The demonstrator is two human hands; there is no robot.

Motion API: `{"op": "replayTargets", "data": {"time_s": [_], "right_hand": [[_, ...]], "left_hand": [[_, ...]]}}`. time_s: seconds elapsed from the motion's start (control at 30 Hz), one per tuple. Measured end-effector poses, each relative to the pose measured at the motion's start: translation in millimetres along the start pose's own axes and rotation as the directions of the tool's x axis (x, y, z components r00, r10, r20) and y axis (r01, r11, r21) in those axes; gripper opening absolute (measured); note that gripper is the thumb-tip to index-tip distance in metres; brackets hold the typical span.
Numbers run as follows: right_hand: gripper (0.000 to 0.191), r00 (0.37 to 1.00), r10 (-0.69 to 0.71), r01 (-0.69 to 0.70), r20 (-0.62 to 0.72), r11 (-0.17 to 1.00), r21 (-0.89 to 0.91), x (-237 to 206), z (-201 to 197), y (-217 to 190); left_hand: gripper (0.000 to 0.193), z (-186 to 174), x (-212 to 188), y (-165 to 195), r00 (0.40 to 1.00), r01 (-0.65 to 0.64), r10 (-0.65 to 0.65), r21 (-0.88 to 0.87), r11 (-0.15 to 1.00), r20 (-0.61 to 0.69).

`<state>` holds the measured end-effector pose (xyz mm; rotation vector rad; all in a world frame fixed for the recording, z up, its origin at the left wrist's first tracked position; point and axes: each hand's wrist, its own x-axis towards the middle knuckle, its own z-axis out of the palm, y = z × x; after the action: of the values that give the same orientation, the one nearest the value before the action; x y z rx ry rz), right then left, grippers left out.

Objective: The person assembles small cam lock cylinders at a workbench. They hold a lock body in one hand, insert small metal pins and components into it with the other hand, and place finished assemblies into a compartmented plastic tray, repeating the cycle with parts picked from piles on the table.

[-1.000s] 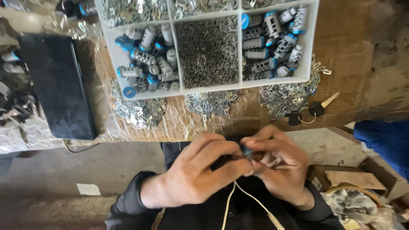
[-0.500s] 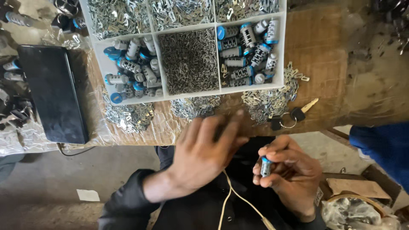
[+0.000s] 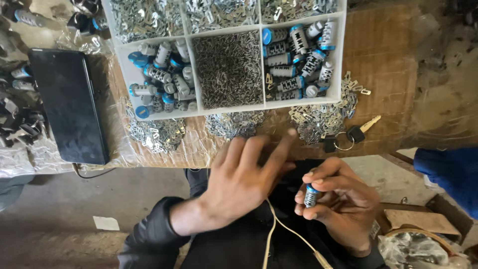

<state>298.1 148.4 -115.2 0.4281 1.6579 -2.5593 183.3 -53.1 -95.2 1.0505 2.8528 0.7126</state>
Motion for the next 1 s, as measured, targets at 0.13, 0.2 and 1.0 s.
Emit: {"op": "replayTargets", "data": {"time_s": [0.13,0.2,1.0], "right_hand": [[0.034,0.999,0.001,-0.002,0.034,1.000,0.015,0,1,-2],[0.035,0.999,0.001,-0.003,0.036,0.999,0.034,1,4,-2],[0.036,0.989,0.032,-0.001,0.145,0.978,-0.210,30,39,7]], "left_hand": [[0.033,3,-8,-14,0.981,-0.193,0.192,-0.057,0.979,-0.022],[0.031,5,-16,-22,0.970,-0.241,0.235,-0.154,0.958,-0.057],[0.031,-13,-45,-16,0.956,-0.144,-0.051,-0.610,0.779,-0.290]]}}
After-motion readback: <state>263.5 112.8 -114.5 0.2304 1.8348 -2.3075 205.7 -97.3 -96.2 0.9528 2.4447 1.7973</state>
